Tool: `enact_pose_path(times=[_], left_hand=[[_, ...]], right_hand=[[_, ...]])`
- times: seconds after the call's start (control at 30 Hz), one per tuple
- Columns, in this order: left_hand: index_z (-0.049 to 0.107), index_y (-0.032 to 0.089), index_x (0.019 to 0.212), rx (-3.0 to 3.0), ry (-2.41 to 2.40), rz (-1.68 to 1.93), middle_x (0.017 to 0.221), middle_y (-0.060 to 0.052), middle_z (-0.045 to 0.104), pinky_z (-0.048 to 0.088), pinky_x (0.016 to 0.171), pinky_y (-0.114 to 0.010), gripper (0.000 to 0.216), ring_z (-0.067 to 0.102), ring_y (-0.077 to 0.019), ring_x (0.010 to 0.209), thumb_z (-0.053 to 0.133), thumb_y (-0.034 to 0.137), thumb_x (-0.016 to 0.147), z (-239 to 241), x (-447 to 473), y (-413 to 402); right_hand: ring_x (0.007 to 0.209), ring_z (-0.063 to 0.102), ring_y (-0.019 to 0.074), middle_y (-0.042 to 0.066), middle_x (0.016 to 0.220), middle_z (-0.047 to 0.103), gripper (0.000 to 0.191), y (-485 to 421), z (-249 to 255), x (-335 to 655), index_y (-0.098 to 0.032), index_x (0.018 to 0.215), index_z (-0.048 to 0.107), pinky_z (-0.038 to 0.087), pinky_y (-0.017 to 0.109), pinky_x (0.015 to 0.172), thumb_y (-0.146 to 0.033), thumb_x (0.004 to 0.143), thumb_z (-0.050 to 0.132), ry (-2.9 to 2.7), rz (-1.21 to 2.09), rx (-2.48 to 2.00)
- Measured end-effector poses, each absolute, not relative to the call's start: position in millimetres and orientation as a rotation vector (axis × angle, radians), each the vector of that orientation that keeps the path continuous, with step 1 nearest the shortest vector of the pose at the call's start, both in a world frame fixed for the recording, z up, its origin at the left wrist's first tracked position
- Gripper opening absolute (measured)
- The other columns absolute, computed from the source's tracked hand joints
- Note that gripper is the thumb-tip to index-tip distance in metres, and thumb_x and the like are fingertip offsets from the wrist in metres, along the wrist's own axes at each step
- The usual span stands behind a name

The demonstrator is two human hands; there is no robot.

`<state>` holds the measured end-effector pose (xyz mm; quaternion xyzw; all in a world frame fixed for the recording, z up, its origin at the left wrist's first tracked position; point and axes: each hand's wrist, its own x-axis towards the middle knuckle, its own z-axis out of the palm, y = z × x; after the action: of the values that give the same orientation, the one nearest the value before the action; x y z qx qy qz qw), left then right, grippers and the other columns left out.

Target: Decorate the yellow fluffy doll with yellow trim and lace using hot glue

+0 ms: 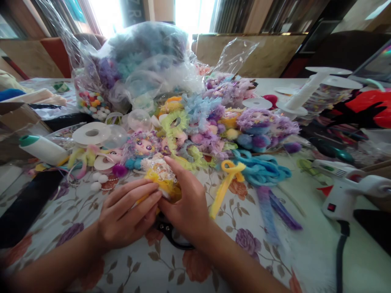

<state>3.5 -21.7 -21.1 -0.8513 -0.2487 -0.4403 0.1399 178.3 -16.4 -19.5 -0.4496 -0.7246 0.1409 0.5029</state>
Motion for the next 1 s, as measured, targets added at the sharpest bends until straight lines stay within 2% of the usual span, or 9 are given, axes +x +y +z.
enact_pose_path(times=[0.33, 0.47, 0.6, 0.7, 0.8, 0.9, 1.0], left_hand=[[0.066, 0.01, 0.113, -2.503, -0.725, -1.332, 0.108, -0.013, 0.071, 0.058, 0.094, -0.04, 0.026, 0.063, -0.0254, 0.111, 0.059, 0.008, 0.089, -22.6, 3.1, -24.9], [0.066, 0.011, 0.112, -2.472, -0.717, -1.408, 0.109, -0.012, 0.071, 0.058, 0.095, -0.037, 0.024, 0.064, -0.024, 0.112, 0.058, 0.008, 0.089, -15.2, 2.0, -25.1], [0.064, 0.016, 0.114, -2.393, -0.939, -1.623, 0.111, -0.011, 0.066, 0.055, 0.096, -0.038, 0.03, 0.063, -0.0226, 0.109, 0.063, 0.006, 0.086, -14.8, 3.7, -22.6], [0.058, 0.021, 0.119, -2.445, -1.464, -1.843, 0.119, -0.011, 0.061, 0.057, 0.092, -0.039, 0.033, 0.062, -0.0229, 0.11, 0.067, 0.022, 0.088, -23.1, 8.5, -21.2], [0.051, 0.021, 0.125, -2.649, -1.923, -2.229, 0.124, -0.013, 0.062, 0.06, 0.086, -0.04, 0.039, 0.065, -0.026, 0.112, 0.065, 0.032, 0.09, -29.4, 14.8, -21.8], [0.048, 0.021, 0.132, -2.982, -1.944, -2.472, 0.129, -0.015, 0.063, 0.058, 0.094, -0.046, 0.045, 0.064, -0.0289, 0.116, 0.064, 0.032, 0.091, -29.4, 18.9, -23.0], [0.05, 0.021, 0.132, -3.068, -1.894, -2.555, 0.132, -0.014, 0.062, 0.052, 0.102, -0.048, 0.048, 0.061, -0.0293, 0.12, 0.067, 0.032, 0.088, -26.6, 19.8, -22.0]], right_hand=[[0.109, 0.069, 0.024, 0.002, 0.124, 0.069, 0.057, -19.0, -19.7, 177.7, -0.033, 0.135, 0.053, 0.059, 0.038, 0.093, -0.02, 0.081, 0.068, -1.753, 0.244, -1.035], [0.113, 0.067, 0.0258, 0.004, 0.13, 0.067, 0.059, -18.8, -17.3, 179.7, -0.031, 0.136, 0.052, 0.059, 0.039, 0.094, -0.025, 0.081, 0.072, -1.727, 0.318, -1.033], [0.116, 0.065, 0.0278, 0.006, 0.132, 0.065, 0.062, -17.3, -19.3, 181.5, -0.03, 0.136, 0.053, 0.058, 0.041, 0.095, -0.032, 0.079, 0.078, -1.651, 0.311, -1.09], [0.116, 0.065, 0.0288, 0.007, 0.13, 0.065, 0.062, -16.9, -23.0, 180.6, -0.03, 0.135, 0.055, 0.058, 0.043, 0.095, -0.033, 0.078, 0.079, -1.586, 0.288, -1.137], [0.115, 0.065, 0.0291, 0.008, 0.128, 0.066, 0.06, -17.3, -26.3, 177.8, -0.029, 0.133, 0.056, 0.06, 0.043, 0.093, -0.033, 0.078, 0.08, -1.494, 0.269, -1.172], [0.115, 0.064, 0.0295, 0.007, 0.127, 0.066, 0.062, -18.3, -28.6, 174.2, -0.029, 0.133, 0.057, 0.059, 0.044, 0.094, -0.033, 0.076, 0.082, -1.44, 0.241, -1.191], [0.114, 0.065, 0.0286, 0.006, 0.126, 0.066, 0.062, -19.6, -29.3, 171.7, -0.03, 0.133, 0.056, 0.058, 0.043, 0.095, -0.031, 0.077, 0.081, -1.48, 0.194, -1.168]])
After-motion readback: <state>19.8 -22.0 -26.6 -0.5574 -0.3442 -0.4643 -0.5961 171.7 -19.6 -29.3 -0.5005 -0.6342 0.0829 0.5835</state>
